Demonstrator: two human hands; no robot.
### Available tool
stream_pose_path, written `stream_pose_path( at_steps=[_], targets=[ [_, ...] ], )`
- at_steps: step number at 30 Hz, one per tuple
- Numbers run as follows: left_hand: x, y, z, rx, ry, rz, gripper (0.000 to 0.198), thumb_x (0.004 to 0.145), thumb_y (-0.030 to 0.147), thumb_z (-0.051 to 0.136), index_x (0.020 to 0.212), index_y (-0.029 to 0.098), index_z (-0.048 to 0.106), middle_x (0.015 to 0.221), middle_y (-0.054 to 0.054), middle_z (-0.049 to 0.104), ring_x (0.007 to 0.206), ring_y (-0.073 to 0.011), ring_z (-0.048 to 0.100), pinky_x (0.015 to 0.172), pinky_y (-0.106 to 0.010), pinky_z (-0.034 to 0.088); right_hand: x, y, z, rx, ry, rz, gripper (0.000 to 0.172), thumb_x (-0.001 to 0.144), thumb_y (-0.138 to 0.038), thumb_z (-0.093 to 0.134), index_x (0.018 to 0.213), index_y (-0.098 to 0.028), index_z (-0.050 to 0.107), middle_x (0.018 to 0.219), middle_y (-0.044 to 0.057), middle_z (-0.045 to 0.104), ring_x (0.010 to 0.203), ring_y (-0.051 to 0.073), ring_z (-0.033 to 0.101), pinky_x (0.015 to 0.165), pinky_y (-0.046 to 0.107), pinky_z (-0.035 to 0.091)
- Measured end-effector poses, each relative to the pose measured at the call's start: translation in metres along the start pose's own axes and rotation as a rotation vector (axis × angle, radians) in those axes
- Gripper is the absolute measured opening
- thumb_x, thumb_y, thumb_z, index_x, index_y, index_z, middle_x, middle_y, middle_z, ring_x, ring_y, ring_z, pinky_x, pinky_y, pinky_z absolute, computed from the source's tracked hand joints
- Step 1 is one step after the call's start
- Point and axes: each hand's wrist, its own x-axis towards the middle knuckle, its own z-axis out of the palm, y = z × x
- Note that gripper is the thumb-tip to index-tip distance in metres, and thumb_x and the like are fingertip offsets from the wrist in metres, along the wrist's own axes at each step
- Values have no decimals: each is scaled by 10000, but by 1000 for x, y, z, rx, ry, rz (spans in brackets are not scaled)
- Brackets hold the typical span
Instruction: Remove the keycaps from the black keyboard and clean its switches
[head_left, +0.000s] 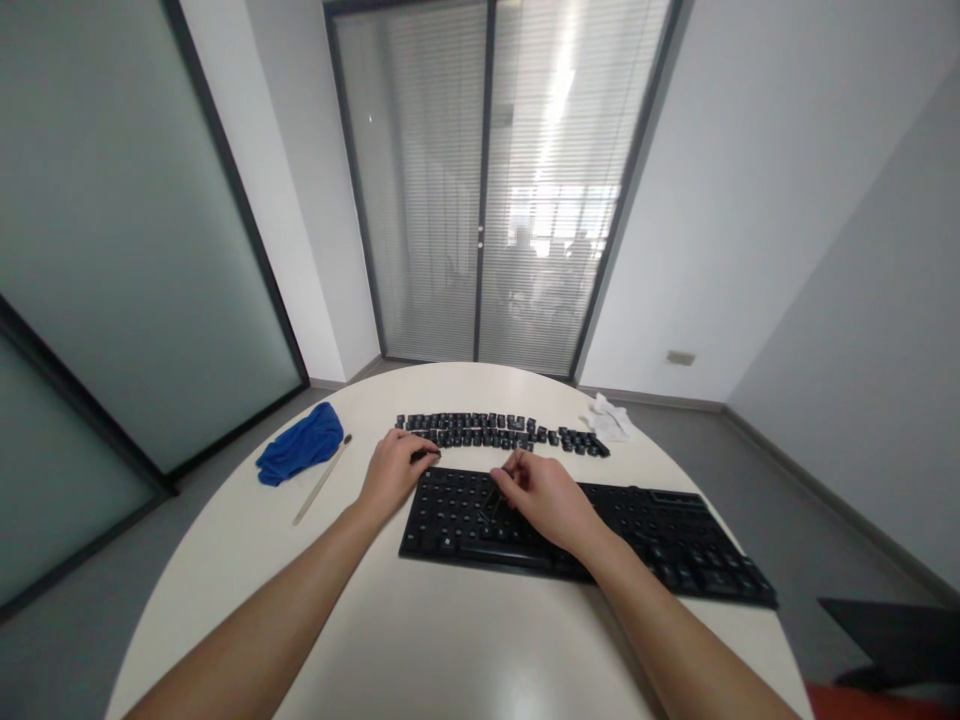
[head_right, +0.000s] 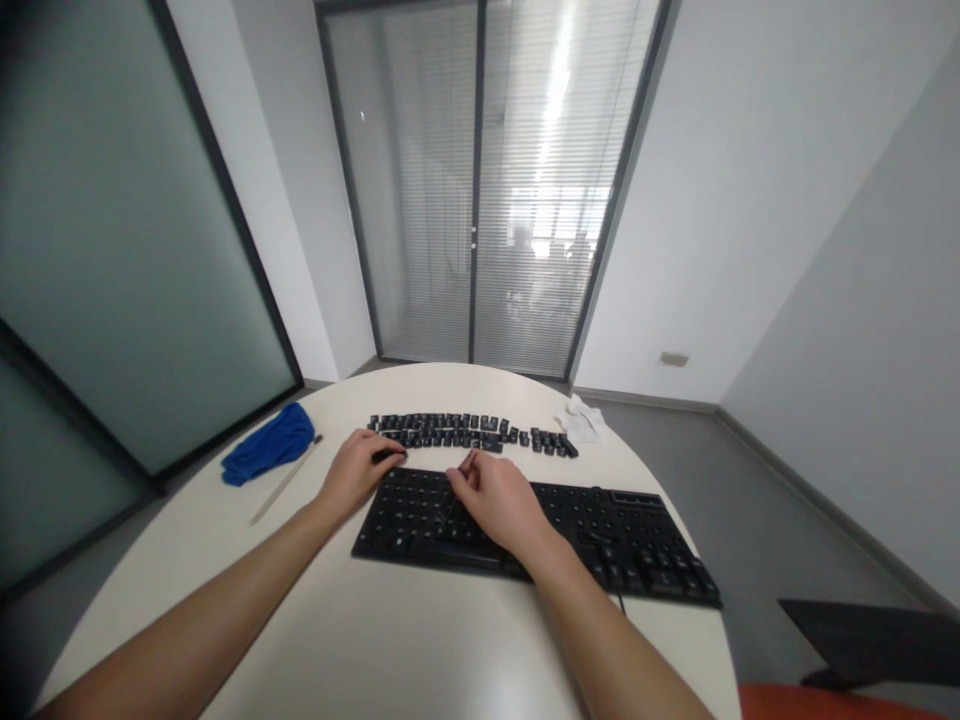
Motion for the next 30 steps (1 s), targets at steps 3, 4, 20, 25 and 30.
stream_pose_path(
  at_steps=[3, 4, 20, 25, 30],
  targets=[
    [1, -3, 2, 7, 8, -2, 116, 845, 298, 679, 931, 281, 754, 920, -14, 728, 1021, -266, 528, 895, -420, 434, 0, 0, -1, -4, 5, -6, 271, 919, -405, 545, 740, -204, 578, 644, 23, 665, 578, 170, 596, 546, 256, 374],
    [2, -4, 2, 10, 4, 2, 113, 849, 301, 674, 926, 280, 753, 929, -13, 732, 1027, -268, 521, 901, -424, 430, 0, 0, -1, -5, 5, -7, 271, 920, -404, 545, 741, -204, 579, 645, 24, 666, 578, 169, 597, 545, 256, 373],
    [3, -19, 11, 88, -15, 67, 167, 897, 308, 616, 976, 258, 756, 1052, -47, 702, 1045, -263, 512, 939, -446, 417, -2, 0, 0, 13, 9, -5, 276, 921, -412, 546, 750, -200, 591, 644, 31, 664, 565, 168, 593, 541, 258, 386],
    [1, -19, 9, 96, -2, 83, 178, 890, 274, 631, 1027, 238, 739, 1082, -56, 686, 1056, -263, 515, 940, -441, 435, -1, -2, -1, 2, 4, -9, 283, 926, -425, 535, 758, -204, 589, 650, 30, 666, 584, 175, 607, 554, 261, 396],
    [-2, -14, 4, 23, 86, 78, 218, 929, 218, 534, 1091, 228, 680, 1103, -61, 671, 1073, -249, 542, 967, -444, 444, -2, -2, -3, -6, -9, -57, 274, 954, -419, 494, 816, -207, 599, 663, 30, 672, 601, 184, 626, 574, 267, 411]
  ],
)
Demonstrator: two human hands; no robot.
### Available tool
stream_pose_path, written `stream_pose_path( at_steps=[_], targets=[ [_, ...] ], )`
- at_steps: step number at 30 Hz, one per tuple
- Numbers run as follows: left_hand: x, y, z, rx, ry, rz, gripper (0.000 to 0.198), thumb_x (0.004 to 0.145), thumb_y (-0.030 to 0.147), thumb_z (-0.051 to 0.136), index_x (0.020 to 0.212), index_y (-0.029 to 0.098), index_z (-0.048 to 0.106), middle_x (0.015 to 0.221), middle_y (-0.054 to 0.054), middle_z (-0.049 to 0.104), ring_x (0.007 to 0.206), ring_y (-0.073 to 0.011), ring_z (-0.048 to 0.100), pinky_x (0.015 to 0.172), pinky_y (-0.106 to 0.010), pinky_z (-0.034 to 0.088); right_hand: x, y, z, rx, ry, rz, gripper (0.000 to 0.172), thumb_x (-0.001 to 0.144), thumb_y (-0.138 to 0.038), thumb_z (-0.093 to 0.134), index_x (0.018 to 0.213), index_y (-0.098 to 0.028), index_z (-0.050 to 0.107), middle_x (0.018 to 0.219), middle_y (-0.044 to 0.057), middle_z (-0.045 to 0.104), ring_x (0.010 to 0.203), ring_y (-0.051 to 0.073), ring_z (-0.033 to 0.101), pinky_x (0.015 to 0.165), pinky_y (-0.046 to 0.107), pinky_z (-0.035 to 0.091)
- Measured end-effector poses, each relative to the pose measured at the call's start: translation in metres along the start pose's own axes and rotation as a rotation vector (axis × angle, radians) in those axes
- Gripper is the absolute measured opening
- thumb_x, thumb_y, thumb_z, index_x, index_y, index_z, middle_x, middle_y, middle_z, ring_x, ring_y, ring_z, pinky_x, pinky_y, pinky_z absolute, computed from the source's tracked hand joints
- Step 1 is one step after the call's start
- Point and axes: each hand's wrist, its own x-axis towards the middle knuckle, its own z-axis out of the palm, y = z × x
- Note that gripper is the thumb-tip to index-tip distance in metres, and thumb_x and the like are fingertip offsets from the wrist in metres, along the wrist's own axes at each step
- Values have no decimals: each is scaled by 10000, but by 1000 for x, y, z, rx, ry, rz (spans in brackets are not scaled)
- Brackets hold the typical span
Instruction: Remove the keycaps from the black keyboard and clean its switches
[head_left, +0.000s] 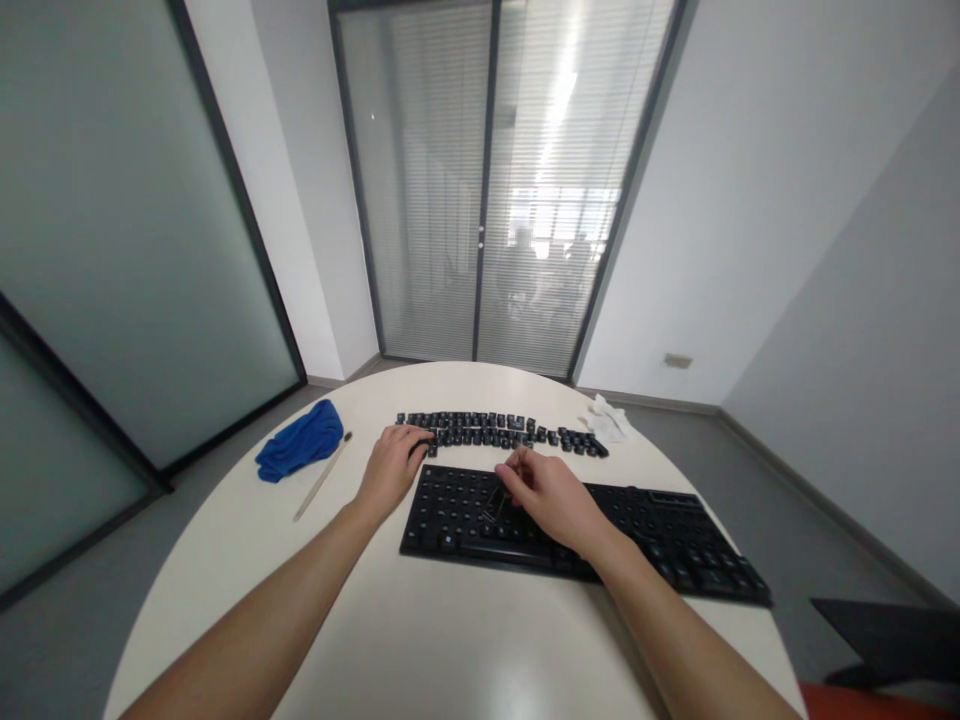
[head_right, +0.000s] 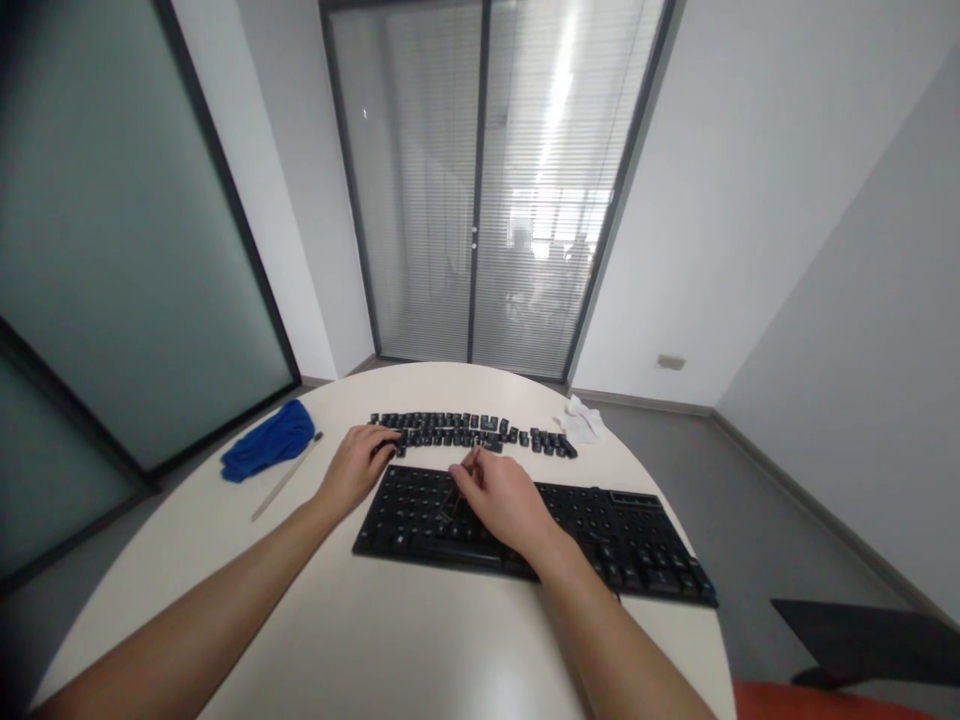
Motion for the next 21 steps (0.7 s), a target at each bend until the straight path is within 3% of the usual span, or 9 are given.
stream_pose_path(
  at_steps=[3, 8, 11, 15, 21],
  targets=[
    [-2, 11, -6, -70, 66, -8, 226, 949, 206, 466, 1092, 213, 642, 1114, -65, 663, 1069, -242, 561, 981, -433, 446, -1, -1, 2, 4, -37, -27, 261, 965, -408, 481, 842, -210, 598, 701, 35, 687, 636, 190, 647, 594, 270, 427],
    [-5, 37, -15, -128, 7, 24, 170, 931, 180, 457, 998, 212, 610, 1022, -53, 664, 1006, -230, 587, 930, -407, 462, -1, -2, 4, 42, -101, -61, 242, 980, -400, 462, 870, -219, 581, 733, 29, 700, 663, 190, 662, 619, 271, 444],
    [-11, 59, -25, -124, -83, 63, 112, 910, 193, 496, 937, 211, 604, 913, -35, 657, 882, -212, 593, 848, -386, 469, 1, -3, 3, 52, -97, -60, 241, 984, -396, 454, 875, -217, 574, 717, 30, 690, 670, 195, 659, 624, 274, 442],
    [-23, 85, -37, -120, -336, 185, 114, 859, 231, 587, 972, 215, 581, 937, -34, 647, 894, -221, 579, 792, -364, 467, 1, -7, 2, 65, -111, -66, 229, 984, -387, 457, 874, -219, 567, 658, 14, 664, 645, 193, 639, 610, 270, 429],
    [-29, 87, -37, -71, -454, 235, 233, 840, 285, 644, 1039, 202, 554, 1026, -66, 616, 977, -252, 556, 847, -384, 458, -1, -12, 2, 65, -133, -106, 199, 976, -368, 482, 889, -220, 583, 680, 14, 663, 642, 184, 626, 607, 263, 426]
  ],
)
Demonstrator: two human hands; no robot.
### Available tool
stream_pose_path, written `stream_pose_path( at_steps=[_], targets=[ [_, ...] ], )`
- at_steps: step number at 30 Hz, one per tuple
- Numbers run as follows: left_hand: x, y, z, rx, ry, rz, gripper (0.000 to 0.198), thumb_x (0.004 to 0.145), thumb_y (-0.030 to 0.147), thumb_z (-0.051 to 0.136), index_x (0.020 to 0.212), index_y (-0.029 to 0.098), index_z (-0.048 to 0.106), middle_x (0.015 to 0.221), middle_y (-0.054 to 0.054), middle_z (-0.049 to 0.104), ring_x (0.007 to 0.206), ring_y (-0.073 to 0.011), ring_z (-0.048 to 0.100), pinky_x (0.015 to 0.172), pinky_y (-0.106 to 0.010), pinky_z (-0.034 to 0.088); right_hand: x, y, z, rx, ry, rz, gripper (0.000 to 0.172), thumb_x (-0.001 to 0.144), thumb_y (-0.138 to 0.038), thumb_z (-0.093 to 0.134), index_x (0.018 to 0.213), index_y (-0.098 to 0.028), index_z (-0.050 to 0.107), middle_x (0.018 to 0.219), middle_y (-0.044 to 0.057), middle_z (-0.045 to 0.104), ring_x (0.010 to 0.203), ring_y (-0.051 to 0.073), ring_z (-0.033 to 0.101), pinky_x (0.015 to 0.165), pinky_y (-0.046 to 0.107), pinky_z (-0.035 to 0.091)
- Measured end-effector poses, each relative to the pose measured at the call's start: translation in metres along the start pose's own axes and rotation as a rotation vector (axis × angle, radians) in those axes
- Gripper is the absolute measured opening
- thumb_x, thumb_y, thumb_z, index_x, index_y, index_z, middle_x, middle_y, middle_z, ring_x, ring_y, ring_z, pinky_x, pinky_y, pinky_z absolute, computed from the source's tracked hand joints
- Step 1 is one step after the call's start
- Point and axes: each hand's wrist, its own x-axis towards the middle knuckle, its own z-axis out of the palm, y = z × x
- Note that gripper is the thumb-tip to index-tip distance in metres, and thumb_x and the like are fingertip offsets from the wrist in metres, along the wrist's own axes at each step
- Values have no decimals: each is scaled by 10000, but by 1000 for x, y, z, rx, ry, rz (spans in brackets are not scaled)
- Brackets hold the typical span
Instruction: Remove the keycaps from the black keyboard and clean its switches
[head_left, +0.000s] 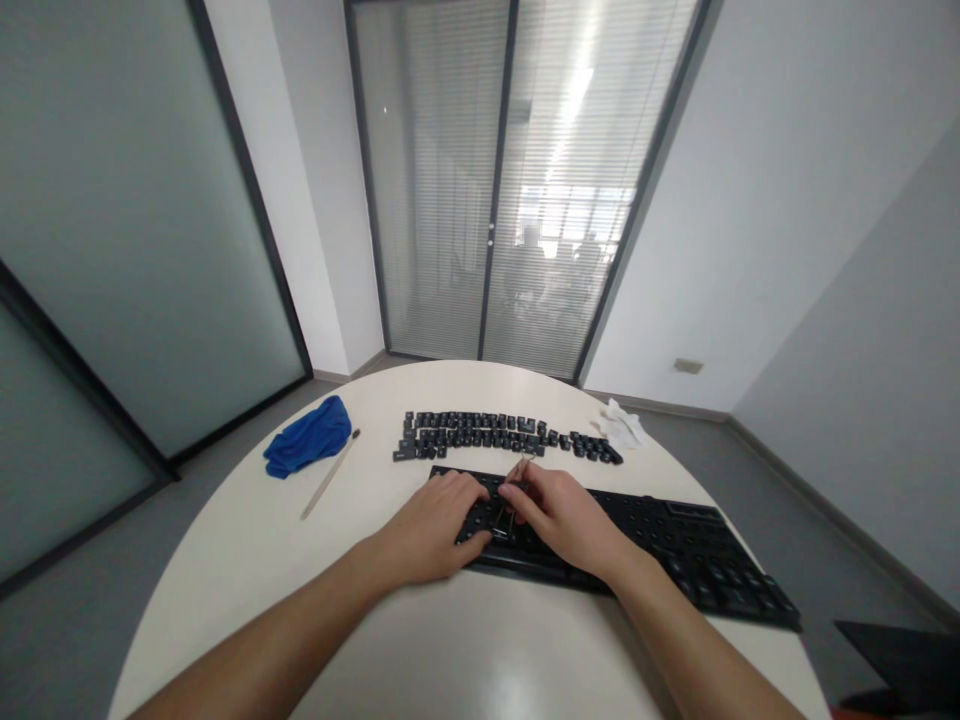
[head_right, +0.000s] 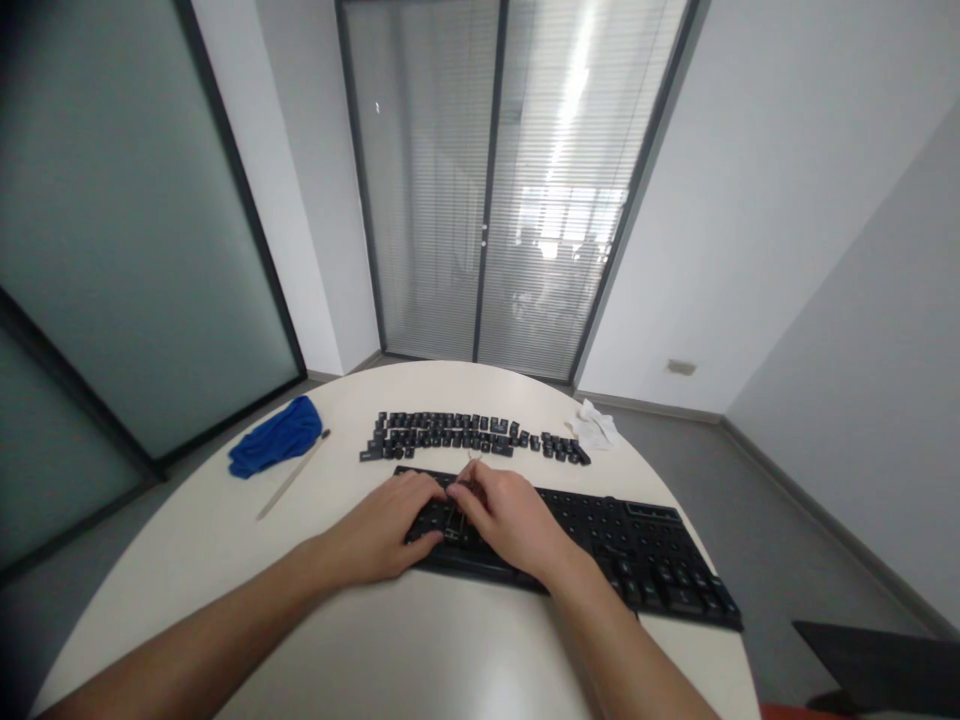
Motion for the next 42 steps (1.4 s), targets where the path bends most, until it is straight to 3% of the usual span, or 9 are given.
stream_pose_path(
  at_steps=[11, 19, 28, 36, 42],
  targets=[
    [1, -3, -12, 103, -94, 15, 200, 830, 326, 616, 975, 196, 570, 1005, -64, 608, 943, -248, 563, 836, -381, 452, 0, -1, 1, 20, -22, 2, 227, 991, -372, 466, 891, -199, 575, 661, 11, 664, 628, 171, 634, 617, 262, 431],
    [2, -3, -11, 140, -90, 38, 205, 819, 314, 616, 974, 188, 569, 991, -70, 614, 944, -256, 562, 821, -391, 460, -1, -4, 3, 7, -41, -3, 226, 978, -374, 495, 861, -195, 568, 684, 21, 669, 620, 166, 614, 584, 250, 400],
    [2, -5, -8, 107, -84, 55, 220, 805, 281, 617, 1002, 196, 567, 1008, -68, 605, 967, -254, 547, 845, -389, 457, -5, -10, 8, 1, -112, -106, 175, 949, -349, 557, 859, -201, 585, 672, -3, 636, 580, 137, 561, 556, 230, 378],
    [2, -6, -8, 41, -62, 88, 227, 813, 258, 623, 1024, 203, 560, 1069, -76, 565, 1009, -254, 520, 892, -397, 450, 2, 13, 13, 421, -115, 34, 235, 958, -417, 529, 923, -187, 567, 742, 26, 678, 689, 171, 675, 650, 272, 526],
    [1, -9, -5, -9, -57, 101, 228, 811, 257, 649, 1019, 205, 569, 1041, -69, 582, 1011, -256, 522, 900, -401, 444, 4, 22, 16, 572, -98, 111, 336, 910, -518, 565, 893, -182, 549, 739, 33, 688, 664, 172, 681, 631, 292, 559]
  ],
)
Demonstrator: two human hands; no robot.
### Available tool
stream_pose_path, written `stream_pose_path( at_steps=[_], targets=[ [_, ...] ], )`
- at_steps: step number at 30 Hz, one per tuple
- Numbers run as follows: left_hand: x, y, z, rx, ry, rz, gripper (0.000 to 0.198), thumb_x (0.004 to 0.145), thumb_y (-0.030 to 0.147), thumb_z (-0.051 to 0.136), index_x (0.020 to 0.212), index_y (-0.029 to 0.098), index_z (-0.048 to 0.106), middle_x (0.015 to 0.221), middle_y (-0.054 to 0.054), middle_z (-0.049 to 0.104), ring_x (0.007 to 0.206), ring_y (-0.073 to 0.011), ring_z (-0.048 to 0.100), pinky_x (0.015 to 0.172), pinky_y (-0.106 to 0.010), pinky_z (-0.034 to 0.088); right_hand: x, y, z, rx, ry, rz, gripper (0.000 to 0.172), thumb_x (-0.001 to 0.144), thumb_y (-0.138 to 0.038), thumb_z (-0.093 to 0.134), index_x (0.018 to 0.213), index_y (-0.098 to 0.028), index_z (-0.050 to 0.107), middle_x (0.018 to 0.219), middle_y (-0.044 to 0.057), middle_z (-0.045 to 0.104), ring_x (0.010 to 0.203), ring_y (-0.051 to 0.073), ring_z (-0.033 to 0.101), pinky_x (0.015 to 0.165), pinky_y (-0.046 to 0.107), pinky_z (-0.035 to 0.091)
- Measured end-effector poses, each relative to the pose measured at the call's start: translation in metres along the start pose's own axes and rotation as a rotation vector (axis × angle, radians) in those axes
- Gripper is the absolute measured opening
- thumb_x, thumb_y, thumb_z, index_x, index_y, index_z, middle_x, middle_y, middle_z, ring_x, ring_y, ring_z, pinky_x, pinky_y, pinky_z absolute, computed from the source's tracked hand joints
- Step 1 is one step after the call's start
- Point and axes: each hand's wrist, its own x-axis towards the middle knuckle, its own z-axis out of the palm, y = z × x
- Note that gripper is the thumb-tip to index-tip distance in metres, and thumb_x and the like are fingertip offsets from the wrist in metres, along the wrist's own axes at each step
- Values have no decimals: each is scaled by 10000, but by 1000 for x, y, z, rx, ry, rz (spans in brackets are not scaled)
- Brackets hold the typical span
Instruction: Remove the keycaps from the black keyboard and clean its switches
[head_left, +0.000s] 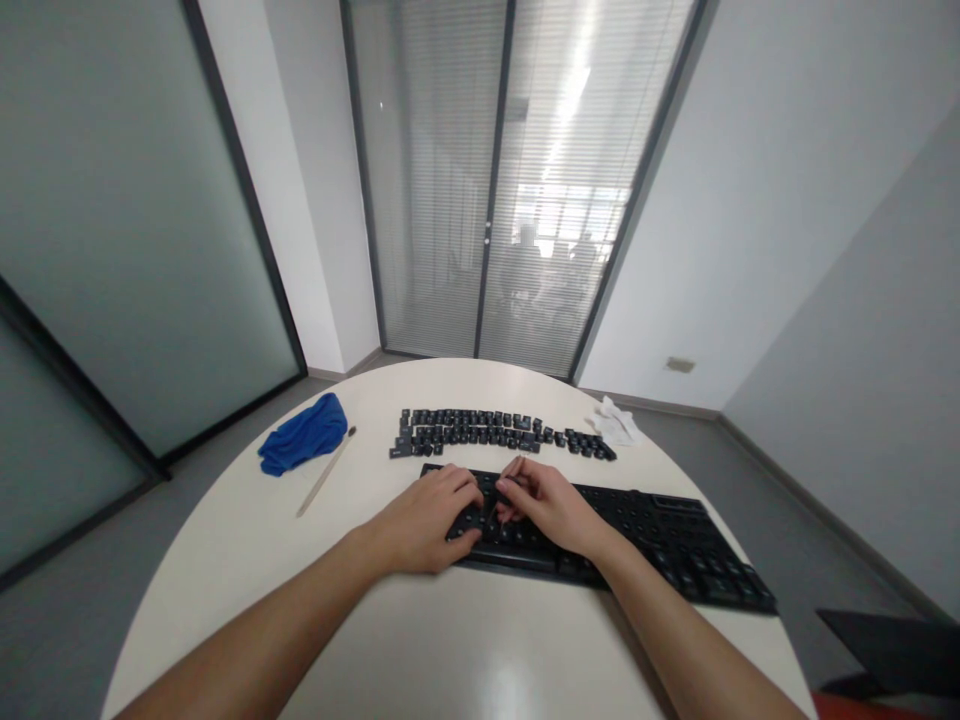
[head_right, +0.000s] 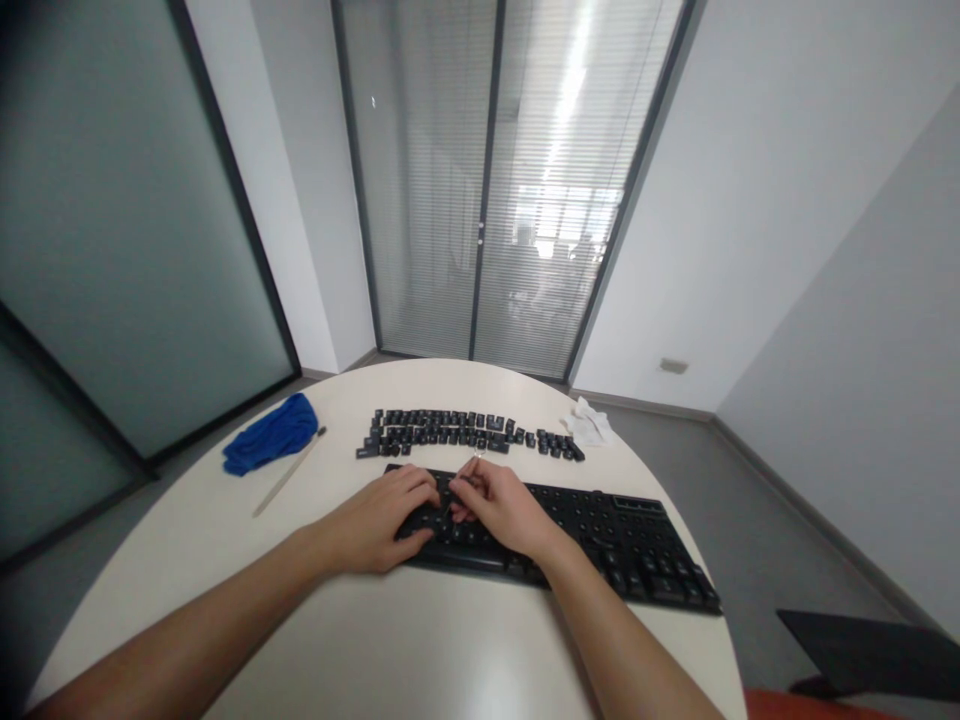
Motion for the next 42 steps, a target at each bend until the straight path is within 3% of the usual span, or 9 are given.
stream_pose_path(
  at_steps=[6, 11, 21, 33, 37, 42],
  targets=[
    [0, 0, -2, -43, 49, 19, 205, 829, 300, 660, 990, 210, 569, 998, -62, 608, 974, -250, 541, 868, -396, 438, 2, 5, 0, 7, 40, -20, 347, 895, -531, 582, 892, -187, 543, 721, 12, 675, 604, 147, 669, 591, 263, 548],
    [1, 1, 2, -112, 106, -45, 233, 820, 349, 703, 963, 211, 580, 976, -45, 640, 950, -240, 570, 850, -393, 437, 3, 6, 1, 11, 89, -37, 349, 896, -530, 580, 914, -184, 536, 738, 14, 680, 598, 143, 678, 572, 249, 548],
    [3, 1, 8, -219, 113, -128, 158, 839, 228, 698, 984, 218, 636, 1002, -13, 688, 971, -214, 589, 888, -375, 447, 2, 1, 4, -41, 129, -95, 340, 894, -522, 588, 923, -183, 580, 763, 25, 685, 682, 167, 699, 636, 270, 563],
    [6, -10, 15, -591, 95, -170, 339, 762, 66, 683, 1067, 200, 616, 1005, -11, 694, 956, -171, 625, 898, -320, 485, 5, 6, 5, -119, 170, -66, 367, 890, -541, 589, 877, -174, 606, 705, 41, 717, 646, 181, 690, 631, 283, 553],
    [5, -8, 12, -507, 86, -171, 430, 764, 78, 700, 1148, 212, 563, 1029, -12, 692, 986, -179, 619, 919, -335, 473, 6, 10, 4, -146, 194, -34, 374, 887, -550, 587, 865, -177, 602, 693, 42, 717, 642, 191, 699, 614, 283, 551],
    [4, -6, 8, -228, 61, -128, 243, 829, 190, 695, 1058, 230, 624, 1045, -21, 687, 989, -209, 608, 884, -352, 471, 7, 13, 4, -130, 190, -18, 373, 889, -553, 578, 870, -181, 589, 691, 38, 717, 639, 191, 705, 614, 284, 556]
  ],
)
